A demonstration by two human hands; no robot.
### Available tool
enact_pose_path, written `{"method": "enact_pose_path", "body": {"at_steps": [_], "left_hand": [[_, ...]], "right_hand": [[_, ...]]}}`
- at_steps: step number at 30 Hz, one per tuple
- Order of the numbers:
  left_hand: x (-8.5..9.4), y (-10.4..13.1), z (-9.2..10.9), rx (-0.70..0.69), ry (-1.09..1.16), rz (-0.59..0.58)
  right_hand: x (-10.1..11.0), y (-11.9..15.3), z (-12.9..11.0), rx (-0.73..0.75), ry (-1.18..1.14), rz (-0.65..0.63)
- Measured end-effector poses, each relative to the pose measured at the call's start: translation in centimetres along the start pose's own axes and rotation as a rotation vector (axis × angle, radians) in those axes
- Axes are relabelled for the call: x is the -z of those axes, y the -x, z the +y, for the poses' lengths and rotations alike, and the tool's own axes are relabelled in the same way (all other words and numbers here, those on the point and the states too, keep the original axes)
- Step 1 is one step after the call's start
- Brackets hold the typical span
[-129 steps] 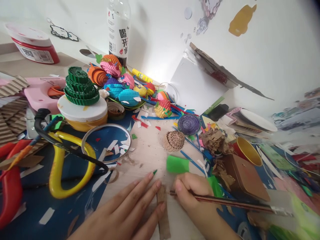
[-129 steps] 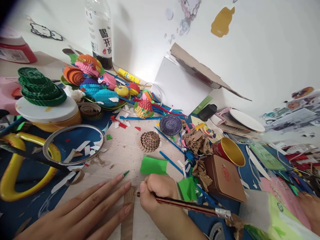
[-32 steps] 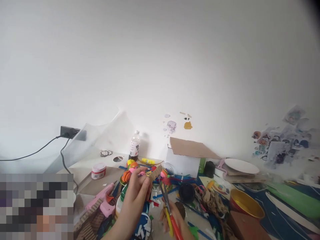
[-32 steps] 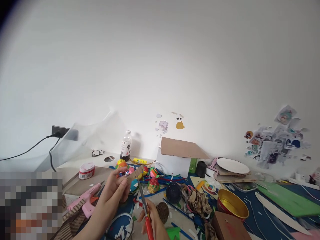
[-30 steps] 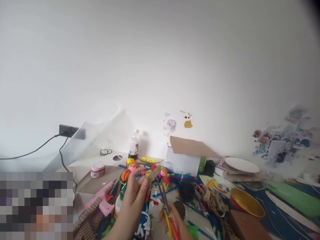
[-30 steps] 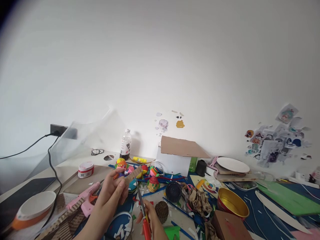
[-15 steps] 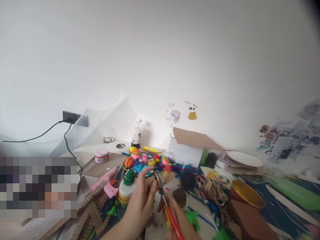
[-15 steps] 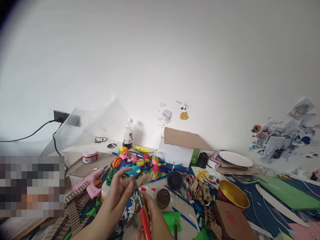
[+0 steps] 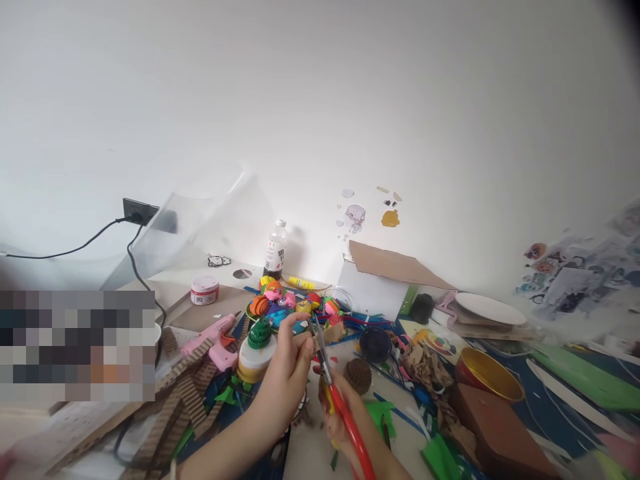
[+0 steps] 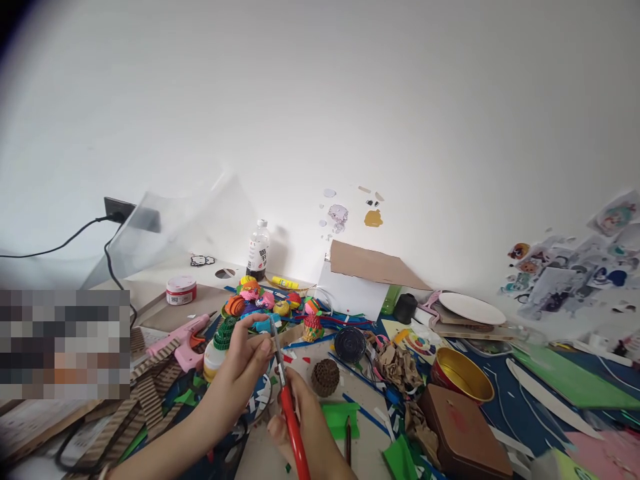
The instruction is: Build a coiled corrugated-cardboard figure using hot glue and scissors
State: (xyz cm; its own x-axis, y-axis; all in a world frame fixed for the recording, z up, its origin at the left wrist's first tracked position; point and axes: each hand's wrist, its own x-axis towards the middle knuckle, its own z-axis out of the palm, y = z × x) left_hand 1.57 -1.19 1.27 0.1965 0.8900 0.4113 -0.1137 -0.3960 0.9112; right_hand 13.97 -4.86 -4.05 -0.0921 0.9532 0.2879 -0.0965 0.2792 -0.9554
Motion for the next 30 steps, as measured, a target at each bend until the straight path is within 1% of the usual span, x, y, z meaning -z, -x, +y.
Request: {"method": "enact_pose_path", "body": {"at_steps": [3,5,6,9,13,17,19,21,23,26,28,30], "left_hand": [[0.0,0.0,0.1,-0.006,0.036,-0.019],[0.0,0.0,0.1,-0.005,0.066,-0.030],[0.0,0.0,0.0,-0.001,0.089,-0.037],[0.0,-0.1,-0.5,0.016,0.169,-0.047],[0.0,-0.4,-1.5,0.021,0.186,-0.024],[0.0,-0.7,-2.0,0.021,0.235,-0.013],[0.1,-0.8,-1.8,0.017,0.264,-0.021],[0.3,-0.9,-1.4,0.006,0.275,-0.046],[0.4,-0.9,-0.9,0.010,0.256,-0.114],[0.5,-0.8,-0.5,0.046,0.216,-0.291],[0.5,-0.6,-0.5,0.080,0.196,-0.399],[0.4,-0.4,-0.6,0.117,0.176,-0.485]], "right_hand": [[0.1,0.1,0.3,-0.075,-0.069,-0.020],[0.2,0.1,0.4,-0.143,-0.097,-0.006],[0.3,0.1,0.4,-0.154,-0.100,-0.002],[0.2,0.2,0.1,-0.103,-0.070,-0.025],[0.1,0.6,-1.0,-0.078,0.009,-0.047],[0.2,0.7,-1.4,-0.101,0.057,-0.004],[0.4,0.6,-1.3,-0.107,0.043,0.035],[0.5,0.3,-1.3,-0.109,0.038,0.101],[0.7,-0.1,-1.6,-0.096,0.047,0.199],[0.6,-0.4,-2.2,-0.027,0.037,0.340],[0.6,-0.5,-2.7,0.016,0.000,0.377],[0.7,-0.5,-2.9,0.045,-0.055,0.370]]}}
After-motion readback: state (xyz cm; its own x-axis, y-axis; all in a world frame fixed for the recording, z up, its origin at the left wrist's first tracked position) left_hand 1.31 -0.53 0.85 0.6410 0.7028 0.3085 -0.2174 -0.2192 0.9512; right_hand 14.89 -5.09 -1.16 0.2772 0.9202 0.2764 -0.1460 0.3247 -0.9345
